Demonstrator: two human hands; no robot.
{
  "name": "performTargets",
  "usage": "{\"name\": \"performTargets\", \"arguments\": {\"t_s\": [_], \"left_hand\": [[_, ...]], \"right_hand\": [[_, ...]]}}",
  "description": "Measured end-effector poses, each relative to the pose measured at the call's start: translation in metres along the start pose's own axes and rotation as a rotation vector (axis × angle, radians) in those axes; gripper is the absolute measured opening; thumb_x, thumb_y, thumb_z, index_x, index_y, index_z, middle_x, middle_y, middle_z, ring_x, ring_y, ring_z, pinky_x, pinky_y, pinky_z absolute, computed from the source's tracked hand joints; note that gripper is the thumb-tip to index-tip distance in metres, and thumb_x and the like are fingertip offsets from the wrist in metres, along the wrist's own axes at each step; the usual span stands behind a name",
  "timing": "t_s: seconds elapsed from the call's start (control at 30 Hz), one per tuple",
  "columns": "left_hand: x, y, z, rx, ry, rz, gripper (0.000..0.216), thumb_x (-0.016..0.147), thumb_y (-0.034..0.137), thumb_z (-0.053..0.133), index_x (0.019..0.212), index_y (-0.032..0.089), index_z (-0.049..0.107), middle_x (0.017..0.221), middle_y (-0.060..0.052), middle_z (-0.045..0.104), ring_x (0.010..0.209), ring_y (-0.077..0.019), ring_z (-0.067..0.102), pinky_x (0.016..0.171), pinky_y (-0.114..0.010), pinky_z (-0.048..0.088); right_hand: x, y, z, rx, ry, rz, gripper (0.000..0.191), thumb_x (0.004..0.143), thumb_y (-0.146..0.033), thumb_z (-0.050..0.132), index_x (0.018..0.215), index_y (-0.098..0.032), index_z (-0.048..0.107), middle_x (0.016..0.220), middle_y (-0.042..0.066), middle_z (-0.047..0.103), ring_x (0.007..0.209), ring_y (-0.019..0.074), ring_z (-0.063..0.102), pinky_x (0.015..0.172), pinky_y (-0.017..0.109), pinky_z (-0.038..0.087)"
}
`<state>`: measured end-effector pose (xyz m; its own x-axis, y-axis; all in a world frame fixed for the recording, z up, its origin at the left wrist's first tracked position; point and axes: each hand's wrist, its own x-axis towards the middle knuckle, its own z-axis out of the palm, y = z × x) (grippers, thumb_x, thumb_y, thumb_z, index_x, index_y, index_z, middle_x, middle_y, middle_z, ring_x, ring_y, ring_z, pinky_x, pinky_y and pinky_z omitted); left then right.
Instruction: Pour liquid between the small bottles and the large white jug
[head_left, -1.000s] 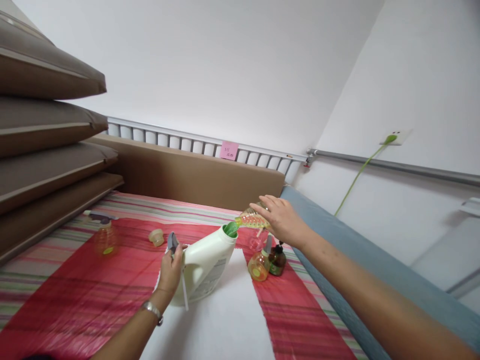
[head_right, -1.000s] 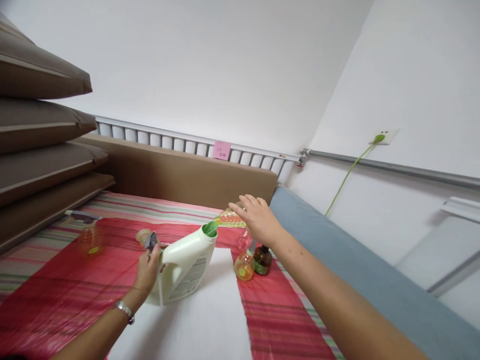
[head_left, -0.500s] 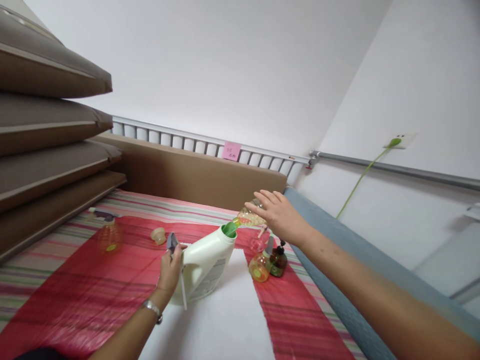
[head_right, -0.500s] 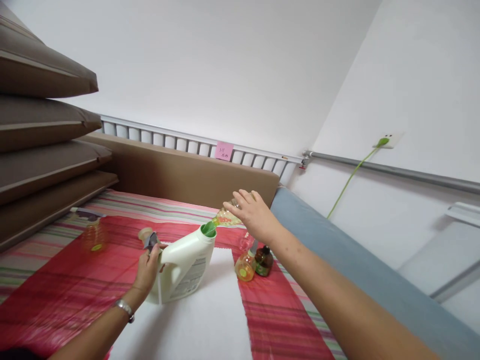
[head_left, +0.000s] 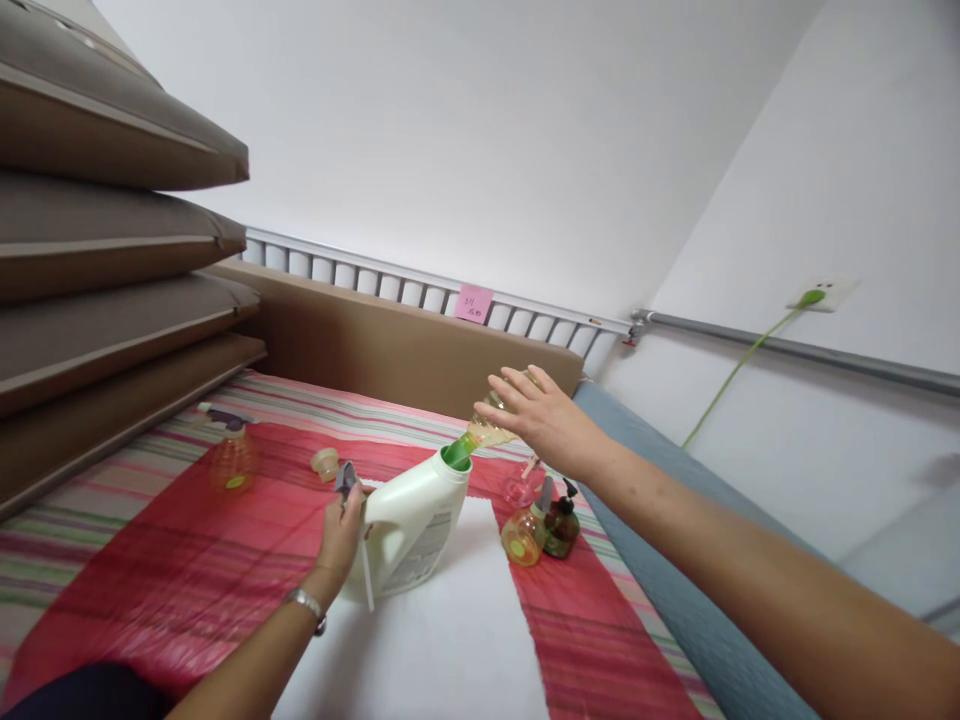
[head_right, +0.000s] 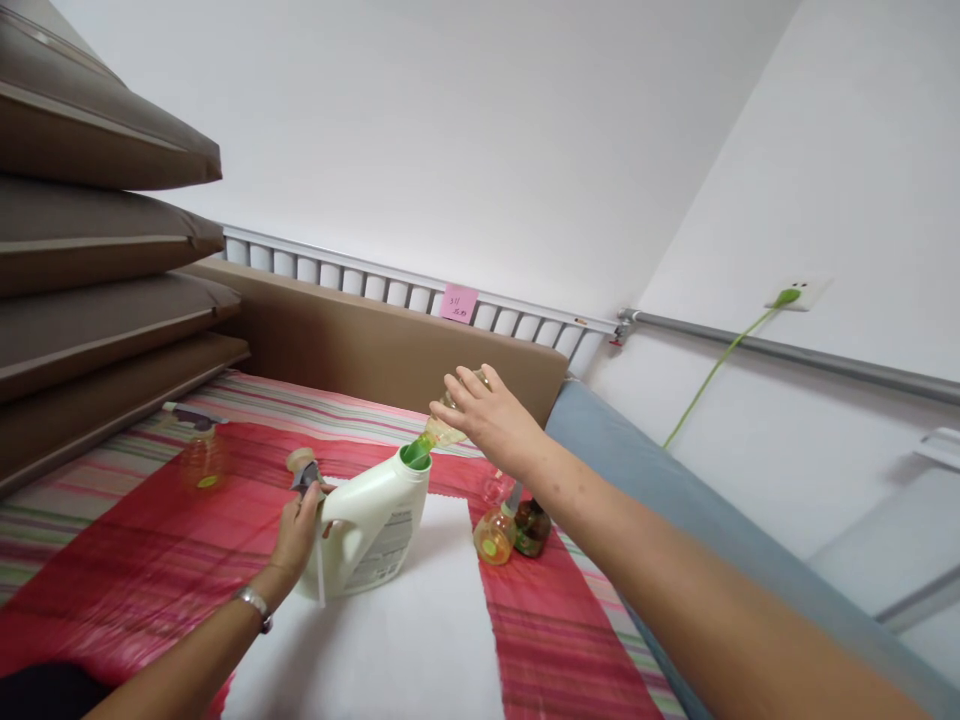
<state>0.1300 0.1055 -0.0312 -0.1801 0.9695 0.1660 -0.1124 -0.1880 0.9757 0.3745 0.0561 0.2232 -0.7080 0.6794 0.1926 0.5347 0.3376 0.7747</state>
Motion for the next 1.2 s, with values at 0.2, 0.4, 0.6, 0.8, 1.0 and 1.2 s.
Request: {"name": "performTargets", "arguments": {"t_s": [0.2,0.4,0.6,0.8,1.0,1.2], "left_hand": [[-0.001,0.003,-0.004,-0.047,-0.033,-0.022,0.048,0.079,0.057,0.046,0.073,0.013,0.066,0.044,0.001,0.053,0.044,-0.0157,0.050,0.045,-0.025,0.039],[0.001,0.004,-0.009,-0.084,-0.064,-0.014,0.047,0.076,0.058,0.050,0.072,0.014,0.066,0.049,0.000,0.058,0.047,-0.0164,0.053,0.049,-0.026,0.041],[0.001,0.008,-0.011,-0.119,-0.039,-0.023,0.047,0.075,0.057,0.053,0.077,0.013,0.067,0.060,-0.003,0.063,0.055,-0.0180,0.056,0.055,-0.028,0.045],[0.003,0.006,-0.012,-0.134,-0.060,-0.018,0.049,0.074,0.059,0.052,0.076,0.012,0.068,0.057,-0.003,0.063,0.055,-0.0192,0.058,0.055,-0.028,0.044],[0.002,0.008,-0.014,-0.137,-0.081,-0.002,0.046,0.076,0.055,0.052,0.077,0.013,0.069,0.057,-0.004,0.065,0.057,-0.0196,0.058,0.059,-0.028,0.045],[0.000,0.014,-0.013,-0.127,-0.071,0.014,0.042,0.078,0.052,0.050,0.075,0.014,0.069,0.063,-0.004,0.067,0.064,-0.0195,0.060,0.067,-0.029,0.046]], "right_hand": [[0.007,-0.001,-0.005,-0.034,-0.013,-0.021,0.054,0.078,-0.006,0.059,0.128,-0.026,0.052,0.138,0.016,0.049,0.129,0.0355,0.040,0.101,0.055,0.030],[0.010,-0.001,-0.005,-0.039,-0.019,-0.012,0.054,0.077,-0.007,0.059,0.127,-0.025,0.053,0.135,0.017,0.052,0.126,0.0371,0.043,0.099,0.055,0.033],[0.013,-0.003,0.000,-0.039,0.008,0.016,0.057,0.076,-0.003,0.057,0.128,-0.026,0.052,0.137,0.016,0.051,0.126,0.0357,0.043,0.099,0.054,0.033],[0.015,-0.002,0.001,-0.030,0.012,0.008,0.059,0.074,-0.003,0.060,0.128,-0.027,0.052,0.136,0.015,0.051,0.127,0.0354,0.042,0.100,0.053,0.031],[0.017,-0.002,0.001,-0.036,-0.009,0.018,0.061,0.074,-0.005,0.062,0.130,-0.027,0.051,0.138,0.016,0.050,0.126,0.0358,0.042,0.099,0.054,0.031],[0.017,-0.002,0.001,-0.041,-0.023,0.030,0.060,0.075,-0.007,0.063,0.130,-0.026,0.051,0.137,0.017,0.050,0.126,0.0360,0.042,0.098,0.053,0.032]]}}
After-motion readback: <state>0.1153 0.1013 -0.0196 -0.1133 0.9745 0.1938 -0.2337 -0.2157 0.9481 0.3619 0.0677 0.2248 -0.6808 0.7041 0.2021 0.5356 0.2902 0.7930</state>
